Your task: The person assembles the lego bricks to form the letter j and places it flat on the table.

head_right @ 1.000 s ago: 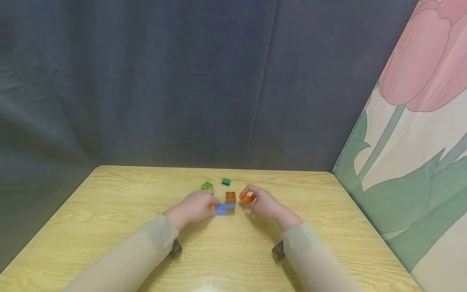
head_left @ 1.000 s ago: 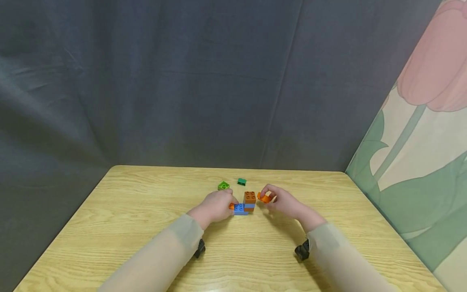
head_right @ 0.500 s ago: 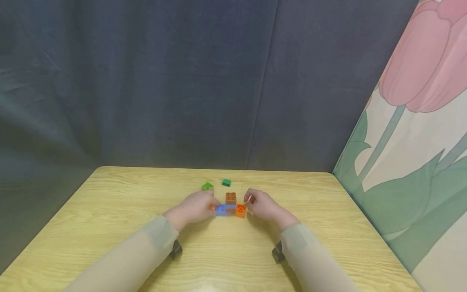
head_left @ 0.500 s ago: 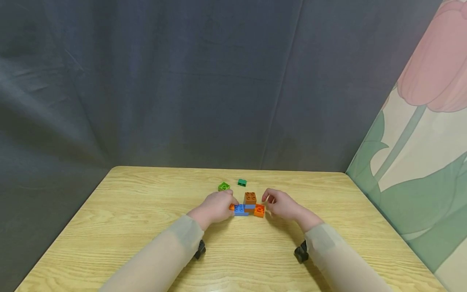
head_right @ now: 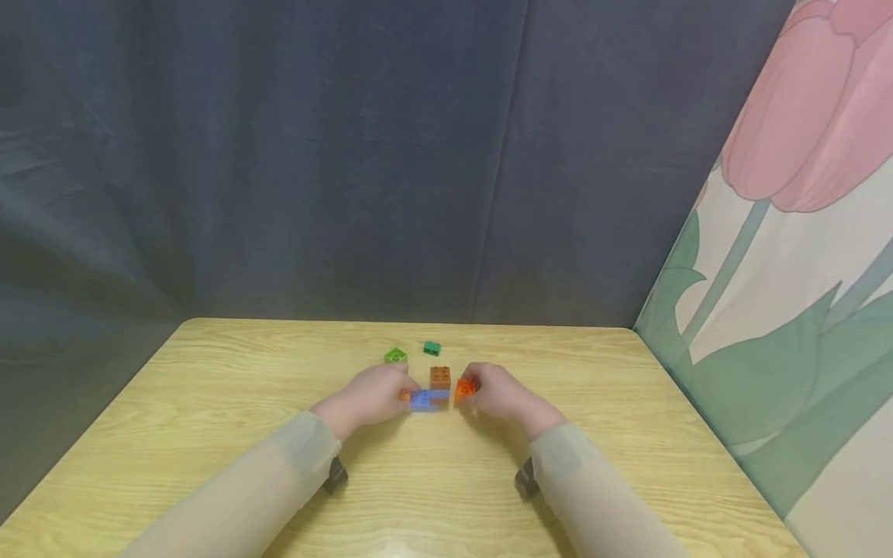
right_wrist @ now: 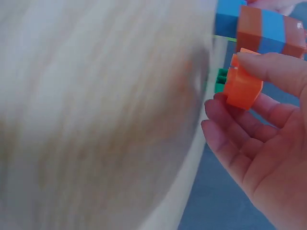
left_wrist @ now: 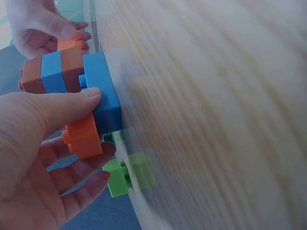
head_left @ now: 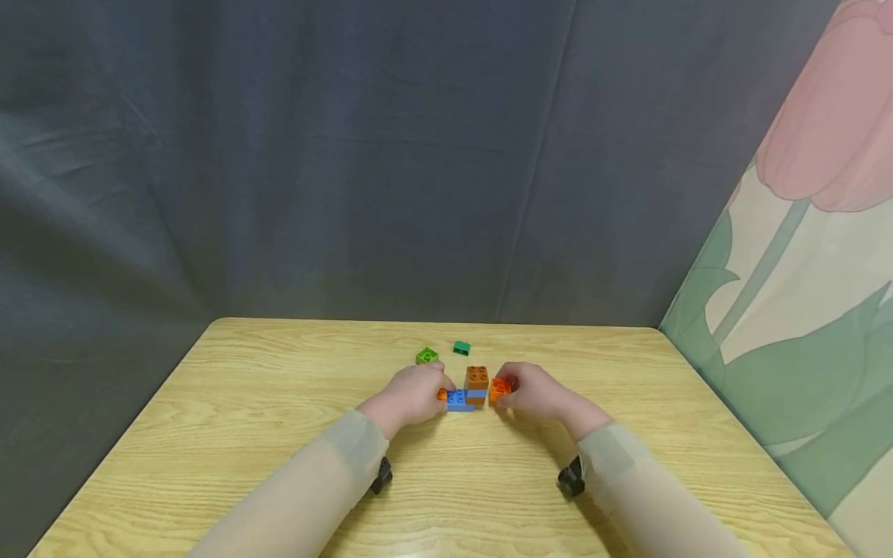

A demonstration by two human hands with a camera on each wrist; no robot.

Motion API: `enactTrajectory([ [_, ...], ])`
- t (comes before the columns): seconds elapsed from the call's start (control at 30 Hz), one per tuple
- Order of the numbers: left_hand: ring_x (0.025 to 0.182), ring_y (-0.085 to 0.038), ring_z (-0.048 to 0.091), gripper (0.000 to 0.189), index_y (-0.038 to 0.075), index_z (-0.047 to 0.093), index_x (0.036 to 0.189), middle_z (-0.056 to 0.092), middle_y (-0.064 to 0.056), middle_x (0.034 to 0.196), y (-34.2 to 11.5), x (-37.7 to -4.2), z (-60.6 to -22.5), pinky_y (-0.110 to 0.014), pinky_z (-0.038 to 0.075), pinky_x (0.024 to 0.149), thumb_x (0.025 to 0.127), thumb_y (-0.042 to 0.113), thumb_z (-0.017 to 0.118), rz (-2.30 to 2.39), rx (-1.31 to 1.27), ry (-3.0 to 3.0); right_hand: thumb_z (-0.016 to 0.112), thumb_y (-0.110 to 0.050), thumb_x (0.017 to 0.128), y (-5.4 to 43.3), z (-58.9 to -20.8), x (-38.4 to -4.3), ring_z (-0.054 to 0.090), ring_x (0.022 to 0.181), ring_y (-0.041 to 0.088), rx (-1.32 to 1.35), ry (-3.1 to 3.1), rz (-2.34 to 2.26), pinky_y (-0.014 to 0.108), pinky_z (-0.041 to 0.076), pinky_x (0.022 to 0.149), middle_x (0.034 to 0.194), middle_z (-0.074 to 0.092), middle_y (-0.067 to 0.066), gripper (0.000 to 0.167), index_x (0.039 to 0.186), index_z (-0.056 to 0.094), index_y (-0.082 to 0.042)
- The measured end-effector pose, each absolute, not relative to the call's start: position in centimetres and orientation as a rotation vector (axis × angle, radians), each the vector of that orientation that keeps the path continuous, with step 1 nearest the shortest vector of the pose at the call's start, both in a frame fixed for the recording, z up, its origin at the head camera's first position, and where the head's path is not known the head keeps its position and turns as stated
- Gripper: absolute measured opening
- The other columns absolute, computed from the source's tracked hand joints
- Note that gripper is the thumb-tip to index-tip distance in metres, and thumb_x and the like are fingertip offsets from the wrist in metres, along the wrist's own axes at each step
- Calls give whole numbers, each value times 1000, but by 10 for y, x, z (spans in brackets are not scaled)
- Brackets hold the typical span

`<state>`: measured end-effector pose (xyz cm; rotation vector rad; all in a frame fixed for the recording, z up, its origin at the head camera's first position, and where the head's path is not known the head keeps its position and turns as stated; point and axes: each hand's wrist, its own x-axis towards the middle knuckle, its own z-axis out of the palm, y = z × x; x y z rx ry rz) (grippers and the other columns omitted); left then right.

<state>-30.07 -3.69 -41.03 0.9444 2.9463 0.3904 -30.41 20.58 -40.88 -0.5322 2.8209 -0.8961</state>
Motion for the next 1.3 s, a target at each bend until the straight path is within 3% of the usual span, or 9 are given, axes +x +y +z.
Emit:
enactTrajectory([
  [0.27,104,-19,60,29,14,75,117,61,-1,112,-38,-300,-410,-35,49,90,89,16,74,404,979,2946,82,-2,79,203,-391,-301,55,74,21,-600,2846,-1063,36,48,68,84,58,5,35,102,55,-5],
  [0.47,107,-19,60,28,14,75,117,62,-2,117,-38,-301,-411,-35,49,91,89,17,74,400,984,2950,80,3,78,204,-384,-299,55,78,23,-713,2888,-1100,36,48,69,86,60,6,31,101,60,-5],
  [0.77,101,-18,60,28,14,75,117,61,0,111,-39,-302,-413,-35,49,89,88,17,75,404,990,2954,80,-3,82,202,-381,-297,57,85,22,-635,2902,-1170,37,49,74,91,61,3,28,104,62,-5],
  [1.1,98,-16,60,27,15,75,116,61,-1,114,-36,-301,-411,-36,49,89,89,20,75,388,956,2947,76,-7,87,195,-376,-294,59,98,24,-738,2786,-1254,40,52,84,109,64,4,36,121,65,-6],
  [1.3,102,-17,60,27,16,75,116,62,-2,119,-36,-303,-413,-36,48,92,89,20,74,384,951,2946,77,-5,85,192,-376,-294,59,93,23,-736,2782,-1293,38,52,80,102,62,4,33,114,62,-6],
])
